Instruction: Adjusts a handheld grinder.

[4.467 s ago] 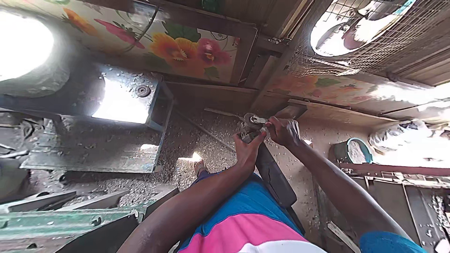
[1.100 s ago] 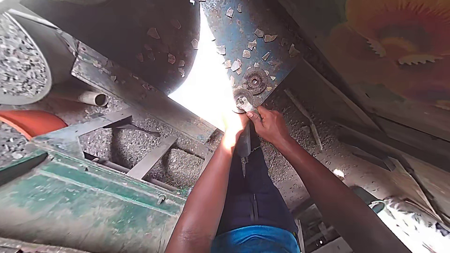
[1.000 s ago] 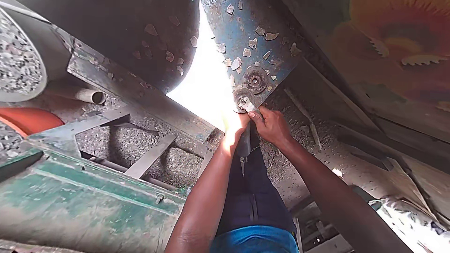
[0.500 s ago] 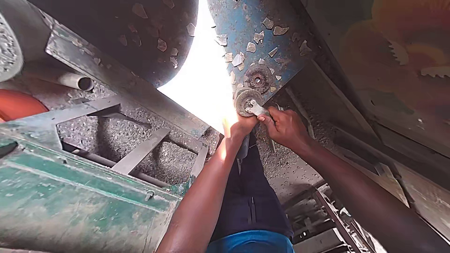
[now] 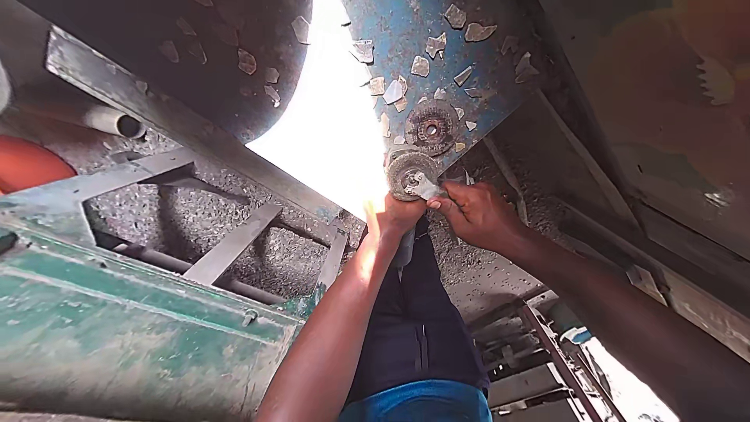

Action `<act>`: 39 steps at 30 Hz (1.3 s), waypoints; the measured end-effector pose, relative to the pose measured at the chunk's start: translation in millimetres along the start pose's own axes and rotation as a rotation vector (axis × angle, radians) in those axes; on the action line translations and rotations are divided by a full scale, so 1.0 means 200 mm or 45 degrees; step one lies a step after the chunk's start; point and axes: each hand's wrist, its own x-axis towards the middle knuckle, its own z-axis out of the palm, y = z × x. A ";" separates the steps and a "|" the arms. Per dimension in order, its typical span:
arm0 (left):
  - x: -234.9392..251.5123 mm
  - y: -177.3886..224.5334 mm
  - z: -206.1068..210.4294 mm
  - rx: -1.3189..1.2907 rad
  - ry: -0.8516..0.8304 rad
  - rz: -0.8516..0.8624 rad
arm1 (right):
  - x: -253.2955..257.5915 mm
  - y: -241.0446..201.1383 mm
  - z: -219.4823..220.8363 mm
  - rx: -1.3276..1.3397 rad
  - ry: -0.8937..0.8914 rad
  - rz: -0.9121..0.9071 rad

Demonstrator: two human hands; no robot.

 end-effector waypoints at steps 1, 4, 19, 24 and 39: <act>-0.01 0.00 -0.01 -0.007 0.005 0.002 | 0.00 0.00 0.00 0.026 -0.011 -0.001; 0.00 0.01 -0.01 -0.002 -0.001 -0.003 | 0.01 0.00 -0.01 0.108 -0.053 0.037; 0.01 0.03 -0.02 -0.017 0.158 0.047 | 0.04 -0.01 -0.06 0.325 -0.313 0.219; 0.01 0.04 -0.03 -0.006 0.144 0.040 | 0.05 -0.01 -0.09 0.261 -0.408 0.231; 0.01 0.07 -0.02 -0.028 -0.013 -0.135 | 0.11 0.07 -0.15 0.457 -0.630 0.109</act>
